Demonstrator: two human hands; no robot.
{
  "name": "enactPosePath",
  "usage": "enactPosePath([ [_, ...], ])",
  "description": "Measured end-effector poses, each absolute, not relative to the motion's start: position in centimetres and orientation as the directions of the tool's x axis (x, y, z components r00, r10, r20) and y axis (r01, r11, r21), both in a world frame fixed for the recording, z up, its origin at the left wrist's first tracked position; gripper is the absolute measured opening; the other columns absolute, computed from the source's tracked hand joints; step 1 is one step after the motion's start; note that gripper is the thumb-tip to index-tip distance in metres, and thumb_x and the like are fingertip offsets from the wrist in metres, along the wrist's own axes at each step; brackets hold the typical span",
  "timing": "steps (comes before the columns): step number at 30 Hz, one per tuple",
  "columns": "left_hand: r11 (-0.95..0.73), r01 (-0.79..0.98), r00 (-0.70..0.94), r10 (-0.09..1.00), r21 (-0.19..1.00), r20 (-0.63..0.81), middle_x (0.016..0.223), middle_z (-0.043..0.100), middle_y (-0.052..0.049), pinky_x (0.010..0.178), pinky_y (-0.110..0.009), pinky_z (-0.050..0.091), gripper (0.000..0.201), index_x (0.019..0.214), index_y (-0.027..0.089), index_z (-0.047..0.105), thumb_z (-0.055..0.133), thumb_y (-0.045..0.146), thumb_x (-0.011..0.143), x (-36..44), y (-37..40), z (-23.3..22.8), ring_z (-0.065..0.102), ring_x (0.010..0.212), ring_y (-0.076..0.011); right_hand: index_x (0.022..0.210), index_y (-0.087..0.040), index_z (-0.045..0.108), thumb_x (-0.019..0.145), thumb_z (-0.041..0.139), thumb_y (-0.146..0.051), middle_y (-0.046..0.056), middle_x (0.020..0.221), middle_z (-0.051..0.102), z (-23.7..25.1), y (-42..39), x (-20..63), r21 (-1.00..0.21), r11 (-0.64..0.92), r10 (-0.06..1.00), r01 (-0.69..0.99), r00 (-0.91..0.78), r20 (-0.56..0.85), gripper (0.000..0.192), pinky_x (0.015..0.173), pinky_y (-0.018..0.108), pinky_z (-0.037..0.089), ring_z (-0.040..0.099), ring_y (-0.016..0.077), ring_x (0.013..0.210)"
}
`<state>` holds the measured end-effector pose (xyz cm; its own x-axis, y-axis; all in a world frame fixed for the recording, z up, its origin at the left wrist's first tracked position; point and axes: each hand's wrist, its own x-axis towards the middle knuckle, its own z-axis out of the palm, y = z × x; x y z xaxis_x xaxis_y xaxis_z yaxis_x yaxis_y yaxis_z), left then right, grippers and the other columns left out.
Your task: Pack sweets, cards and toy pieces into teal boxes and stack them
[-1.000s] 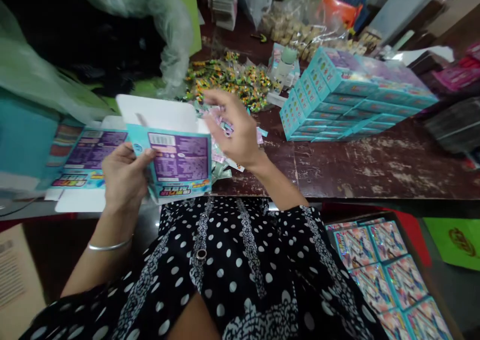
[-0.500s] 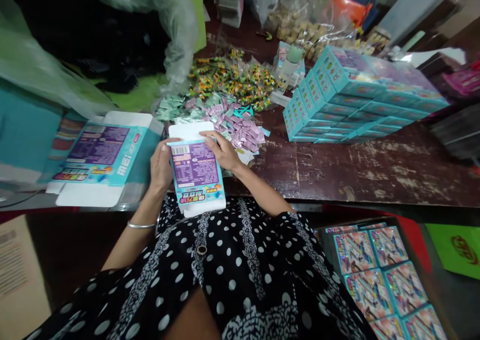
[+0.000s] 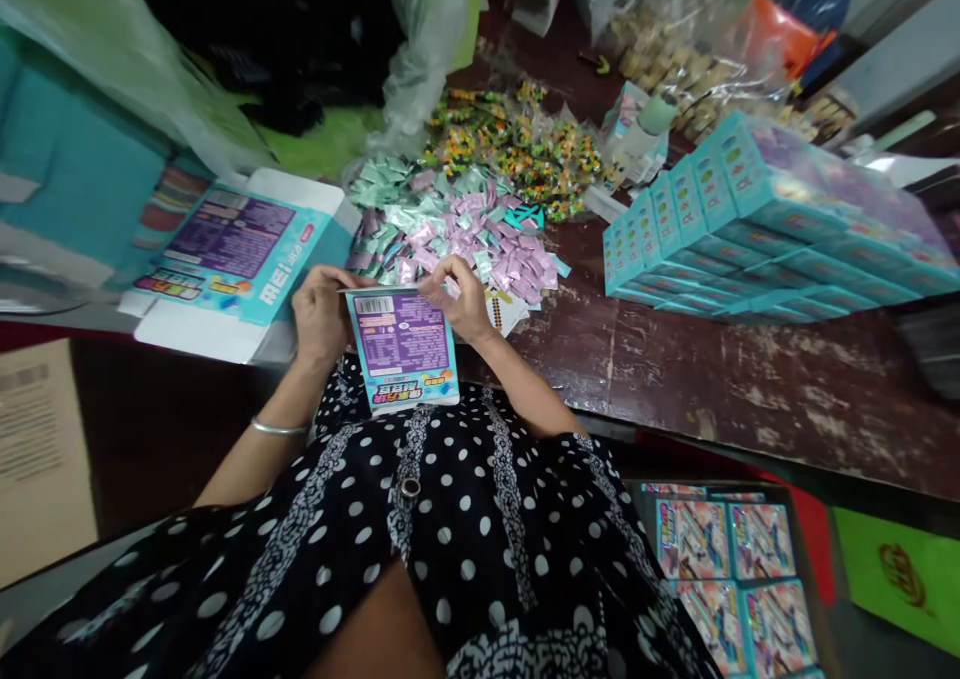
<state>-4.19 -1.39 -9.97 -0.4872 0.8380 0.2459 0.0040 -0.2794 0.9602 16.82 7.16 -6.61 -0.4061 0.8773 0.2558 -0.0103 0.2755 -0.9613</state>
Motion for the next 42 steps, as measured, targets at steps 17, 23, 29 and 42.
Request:
enactPosePath([
  [17,-0.121,0.131,-0.225,0.963,0.984,0.148,0.102,0.083,-0.011,0.066,-0.035,0.065,0.034,0.098,0.024,0.093,0.087,0.056,0.093,-5.8,-2.9,-4.7,0.077,0.084,-0.0268,0.123,-0.027,0.092,0.111,0.063,-0.065,0.005,0.126,0.087,-0.5,9.7,18.6,-0.895,0.342,0.561,0.285,-0.827,-0.049,0.049,0.113,0.039,0.059,0.077,0.0240,0.127],
  [23,-0.065,0.044,-0.012,0.998,0.997,0.065,0.144,0.078,-0.017,0.060,-0.029,0.069,0.060,0.128,0.027,0.091,0.101,0.059,0.079,-6.7,-4.8,-5.1,0.080,0.111,-0.0351,0.142,-0.035,0.085,0.118,0.053,-0.057,0.004,0.148,0.080,-1.8,7.5,19.8,-0.811,0.520,0.554,0.266,-0.828,0.084,0.046,0.122,0.046,0.056,0.075,0.0250,0.137],
  [29,-0.041,0.052,0.015,0.999,0.998,0.040,0.138,0.079,-0.017,0.048,-0.024,0.061,0.053,0.125,0.027,0.092,0.099,0.058,0.083,-7.1,-5.1,-5.7,0.080,0.102,-0.0318,0.149,-0.034,0.081,0.119,0.052,-0.052,0.005,0.151,0.078,-2.4,6.8,19.8,-0.734,0.613,0.546,0.294,-0.829,0.123,0.045,0.126,0.048,0.054,0.073,0.0266,0.139],
  [42,-0.432,-0.018,-0.637,0.700,0.902,0.323,0.125,0.078,-0.006,0.111,-0.050,0.063,0.070,0.140,0.022,0.073,0.101,0.055,0.085,-8.8,-3.0,-5.2,0.075,0.119,-0.0285,0.160,-0.027,0.061,0.083,0.090,-0.071,0.015,0.151,0.071,-2.8,9.2,23.1,-0.980,0.174,0.782,0.099,-0.619,0.076,0.093,0.108,0.053,0.065,0.071,0.0355,0.133],
])
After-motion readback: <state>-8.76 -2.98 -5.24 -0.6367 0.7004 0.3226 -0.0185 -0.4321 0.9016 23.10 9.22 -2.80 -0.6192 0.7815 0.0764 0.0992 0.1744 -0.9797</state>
